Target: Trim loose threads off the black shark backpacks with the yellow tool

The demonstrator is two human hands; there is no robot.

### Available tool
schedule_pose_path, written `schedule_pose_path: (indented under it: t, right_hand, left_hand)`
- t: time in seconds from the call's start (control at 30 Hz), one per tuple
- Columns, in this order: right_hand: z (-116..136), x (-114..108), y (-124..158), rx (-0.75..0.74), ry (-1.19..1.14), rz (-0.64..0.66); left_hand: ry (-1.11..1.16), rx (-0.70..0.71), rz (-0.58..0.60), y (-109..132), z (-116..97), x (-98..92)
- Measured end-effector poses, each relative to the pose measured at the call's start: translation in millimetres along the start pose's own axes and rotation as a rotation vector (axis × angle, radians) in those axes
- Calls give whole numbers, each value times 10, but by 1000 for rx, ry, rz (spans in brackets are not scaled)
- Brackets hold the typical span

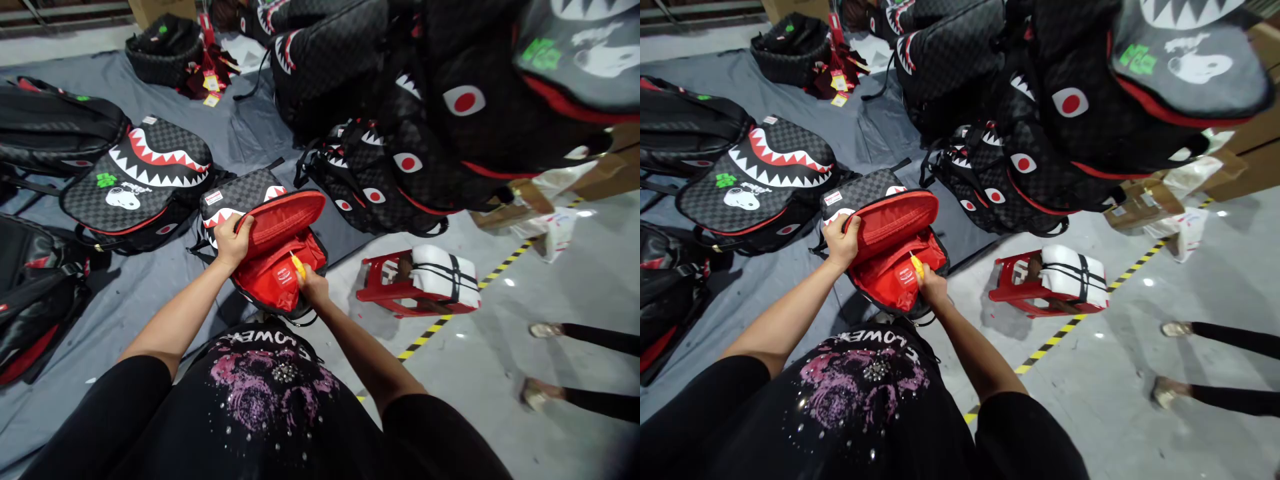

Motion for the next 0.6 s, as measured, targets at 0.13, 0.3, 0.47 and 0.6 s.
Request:
schedule_pose_path:
  t: [0.13, 0.3, 0.47, 0.6]
  right_hand:
    - [-5, -41, -72, -24, 2, 13]
    - [-57, -131, -210, 19, 52, 35]
    - [19, -318, -366, -34, 93, 31]
    - [330, -422, -547, -138, 96, 45]
  left_hand:
    - [-6, 11, 2, -8, -42, 34]
    - [-3, 44, 83, -20, -117, 152]
    - [89, 124, 223, 82, -289, 377]
    - [121, 204, 409, 189, -470, 673]
Point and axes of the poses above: each hand's wrist, its own y-axis away from the middle knuckle, its own x-axis out of the palm, z = x × y, the point moved 9 cm from there along -y, towards the middle knuckle, and after that the axes turned 1 degree about y, right-handed, at the moved point
